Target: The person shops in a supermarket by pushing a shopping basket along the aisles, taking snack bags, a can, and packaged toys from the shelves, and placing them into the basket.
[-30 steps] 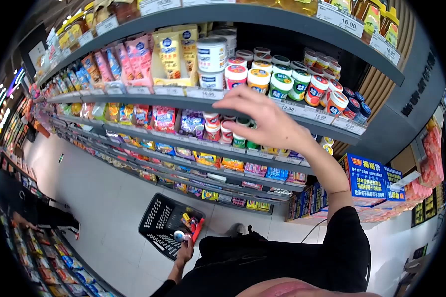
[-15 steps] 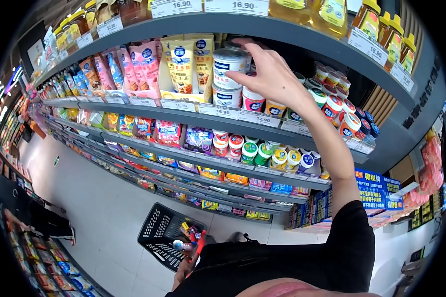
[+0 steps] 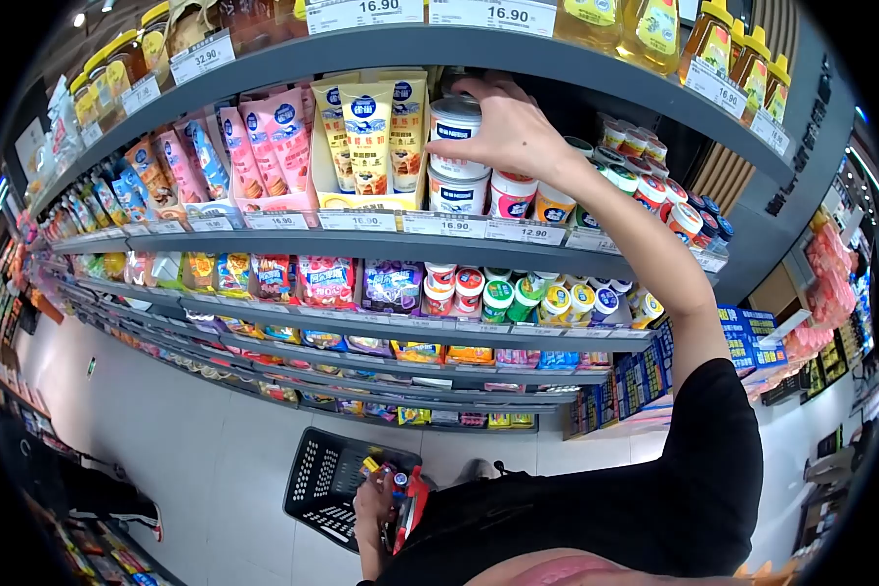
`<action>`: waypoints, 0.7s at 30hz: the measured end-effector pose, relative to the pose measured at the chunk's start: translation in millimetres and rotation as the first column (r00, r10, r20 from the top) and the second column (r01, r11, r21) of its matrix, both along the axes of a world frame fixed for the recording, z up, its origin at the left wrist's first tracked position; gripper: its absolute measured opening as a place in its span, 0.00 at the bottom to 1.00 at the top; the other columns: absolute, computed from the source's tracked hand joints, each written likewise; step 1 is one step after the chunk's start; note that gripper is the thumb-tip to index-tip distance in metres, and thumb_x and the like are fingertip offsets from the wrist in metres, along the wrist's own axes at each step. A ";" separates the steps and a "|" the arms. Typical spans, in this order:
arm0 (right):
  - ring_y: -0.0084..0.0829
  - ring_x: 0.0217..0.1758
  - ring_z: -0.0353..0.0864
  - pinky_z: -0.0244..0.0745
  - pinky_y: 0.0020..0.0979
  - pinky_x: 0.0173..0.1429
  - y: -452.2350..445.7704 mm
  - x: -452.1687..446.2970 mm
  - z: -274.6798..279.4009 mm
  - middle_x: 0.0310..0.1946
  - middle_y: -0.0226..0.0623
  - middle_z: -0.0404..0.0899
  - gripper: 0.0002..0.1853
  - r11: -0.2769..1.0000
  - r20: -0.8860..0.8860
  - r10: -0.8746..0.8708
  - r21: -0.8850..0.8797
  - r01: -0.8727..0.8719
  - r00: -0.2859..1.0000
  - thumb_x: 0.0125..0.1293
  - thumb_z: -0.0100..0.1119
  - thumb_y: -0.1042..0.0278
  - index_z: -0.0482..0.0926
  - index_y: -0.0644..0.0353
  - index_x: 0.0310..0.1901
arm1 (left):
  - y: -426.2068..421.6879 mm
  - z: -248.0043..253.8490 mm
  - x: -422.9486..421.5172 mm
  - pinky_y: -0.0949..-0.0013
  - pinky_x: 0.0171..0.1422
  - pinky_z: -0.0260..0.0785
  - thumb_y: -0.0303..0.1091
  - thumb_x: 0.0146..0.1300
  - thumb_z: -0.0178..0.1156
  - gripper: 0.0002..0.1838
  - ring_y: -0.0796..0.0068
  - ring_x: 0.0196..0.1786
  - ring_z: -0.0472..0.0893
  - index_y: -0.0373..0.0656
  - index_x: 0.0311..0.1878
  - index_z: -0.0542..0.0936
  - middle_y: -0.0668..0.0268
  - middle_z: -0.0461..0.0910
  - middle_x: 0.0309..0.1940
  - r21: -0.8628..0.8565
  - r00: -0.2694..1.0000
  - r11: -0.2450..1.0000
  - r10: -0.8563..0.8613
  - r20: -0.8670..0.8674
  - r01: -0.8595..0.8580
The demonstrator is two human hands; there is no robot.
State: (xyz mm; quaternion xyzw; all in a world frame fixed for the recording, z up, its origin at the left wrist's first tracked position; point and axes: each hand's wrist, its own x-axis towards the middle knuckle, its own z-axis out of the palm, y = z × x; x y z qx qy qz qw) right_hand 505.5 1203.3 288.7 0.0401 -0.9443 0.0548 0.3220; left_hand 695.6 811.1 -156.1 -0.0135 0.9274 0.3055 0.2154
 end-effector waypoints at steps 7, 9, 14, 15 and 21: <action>0.48 0.67 0.72 0.68 0.43 0.70 6.1 6.5 9.6 0.63 0.51 0.74 0.46 0.999 0.050 -0.026 -0.045 0.028 0.998 0.48 0.71 0.33 0.73 0.54 0.65 | 6.0 -12.8 -15.4 0.51 0.46 0.75 0.51 0.69 0.57 0.19 0.48 0.41 0.84 0.45 0.49 0.81 0.52 0.84 0.35 0.032 0.992 0.993 -0.110 -0.057 0.112; 0.48 0.66 0.73 0.69 0.42 0.69 12.7 7.0 11.8 0.62 0.51 0.74 0.47 0.996 0.048 0.020 -0.089 -0.015 0.999 0.48 0.72 0.34 0.72 0.54 0.66 | 6.3 -19.8 -19.1 0.50 0.45 0.74 0.49 0.69 0.58 0.17 0.48 0.40 0.84 0.45 0.47 0.81 0.52 0.84 0.34 0.066 0.990 0.992 -0.103 -0.100 0.110; 0.30 0.34 0.82 0.74 0.30 0.40 26.6 13.7 25.2 0.32 0.40 0.83 0.37 0.946 0.387 -0.050 -0.276 0.167 0.921 0.49 0.69 0.28 0.86 0.63 0.38 | 3.1 -28.1 -27.8 0.51 0.46 0.75 0.49 0.69 0.58 0.17 0.47 0.41 0.84 0.44 0.45 0.82 0.52 0.84 0.33 0.111 0.979 0.986 -0.104 -0.177 0.125; 0.27 0.26 0.80 0.71 0.30 0.33 12.1 29.6 36.0 0.20 0.36 0.79 0.36 0.920 0.380 -0.013 -0.358 0.160 0.925 0.49 0.68 0.26 0.86 0.62 0.23 | 3.3 -27.6 -28.3 0.51 0.47 0.75 0.48 0.69 0.58 0.17 0.47 0.41 0.84 0.44 0.44 0.83 0.52 0.85 0.33 0.097 0.981 0.988 -0.103 -0.167 0.120; 0.35 0.35 0.87 0.79 0.28 0.45 31.6 21.6 26.5 0.32 0.48 0.85 0.39 0.864 0.280 0.128 -0.502 0.032 0.951 0.48 0.71 0.29 0.88 0.68 0.38 | 2.9 -22.7 -31.3 0.52 0.50 0.75 0.45 0.68 0.59 0.16 0.47 0.44 0.84 0.42 0.45 0.83 0.50 0.84 0.38 0.108 0.972 0.980 -0.142 -0.186 0.164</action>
